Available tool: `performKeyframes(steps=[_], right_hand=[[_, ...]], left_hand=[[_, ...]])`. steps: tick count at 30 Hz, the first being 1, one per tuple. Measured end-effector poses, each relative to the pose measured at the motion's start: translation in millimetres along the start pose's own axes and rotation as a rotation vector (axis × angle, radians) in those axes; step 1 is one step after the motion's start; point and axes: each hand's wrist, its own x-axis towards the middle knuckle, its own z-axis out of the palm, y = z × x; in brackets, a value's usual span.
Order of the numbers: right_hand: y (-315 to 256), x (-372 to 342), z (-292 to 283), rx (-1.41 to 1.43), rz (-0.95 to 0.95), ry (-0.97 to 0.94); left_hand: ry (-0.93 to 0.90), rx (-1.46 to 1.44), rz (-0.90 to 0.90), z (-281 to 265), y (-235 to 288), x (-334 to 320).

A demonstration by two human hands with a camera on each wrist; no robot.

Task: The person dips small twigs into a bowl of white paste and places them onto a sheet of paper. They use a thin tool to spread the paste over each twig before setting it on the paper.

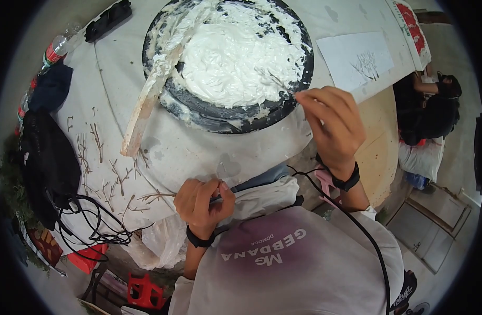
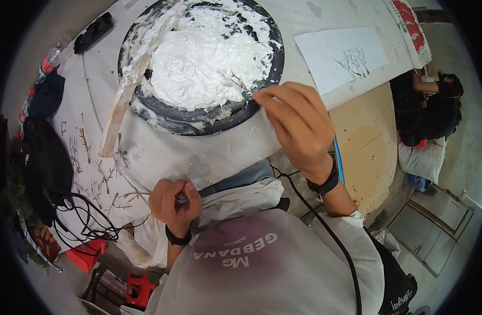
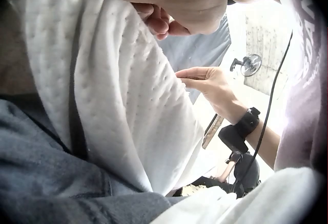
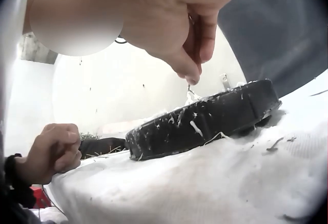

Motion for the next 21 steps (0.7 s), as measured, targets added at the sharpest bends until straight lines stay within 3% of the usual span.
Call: performKeyframes(steps=[7, 21], right_hand=[[-2.9, -3.8, -5.7, 0.066, 0.032, -0.169], [-8.1, 2.0, -2.0, 0.192, 0.106, -0.207]], left_hand=[[0.011, -0.008, 0.000, 1.4, -0.5, -1.6], [-0.004, 0.008, -0.013, 0.2, 2.1, -1.9]])
